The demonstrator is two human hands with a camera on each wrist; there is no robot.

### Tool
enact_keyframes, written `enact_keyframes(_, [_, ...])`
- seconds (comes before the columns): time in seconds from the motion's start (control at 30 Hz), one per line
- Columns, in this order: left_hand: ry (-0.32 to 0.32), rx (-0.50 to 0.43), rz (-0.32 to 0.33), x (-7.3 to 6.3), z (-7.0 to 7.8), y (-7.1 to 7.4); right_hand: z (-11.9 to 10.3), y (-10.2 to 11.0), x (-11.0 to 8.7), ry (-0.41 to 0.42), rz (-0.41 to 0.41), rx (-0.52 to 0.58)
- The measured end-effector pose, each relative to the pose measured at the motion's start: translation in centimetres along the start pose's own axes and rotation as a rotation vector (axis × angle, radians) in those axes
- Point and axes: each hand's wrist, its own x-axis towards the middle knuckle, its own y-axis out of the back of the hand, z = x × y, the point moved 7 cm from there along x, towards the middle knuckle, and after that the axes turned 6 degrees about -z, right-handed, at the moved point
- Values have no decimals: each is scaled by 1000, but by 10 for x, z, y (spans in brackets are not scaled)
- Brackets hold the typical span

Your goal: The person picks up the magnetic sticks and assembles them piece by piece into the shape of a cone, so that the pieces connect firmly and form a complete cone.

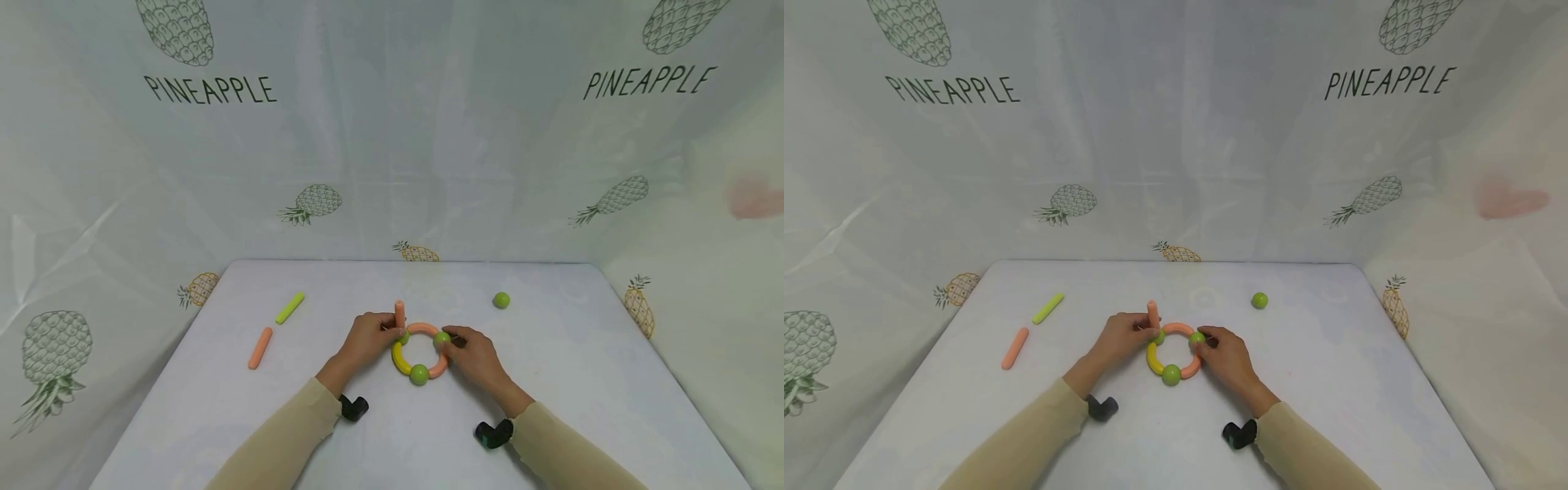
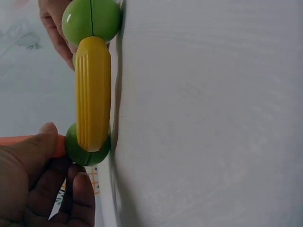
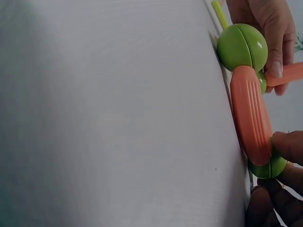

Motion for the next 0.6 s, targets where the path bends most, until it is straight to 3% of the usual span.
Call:
enact_keyframes(0.27, [-13,2,-17,1,5,0,0,-1,-1,2,-17,17])
enact_keyframes(0.6, [18,-19,-26,0,-1,-1,-1,0,-7,-6,12,16])
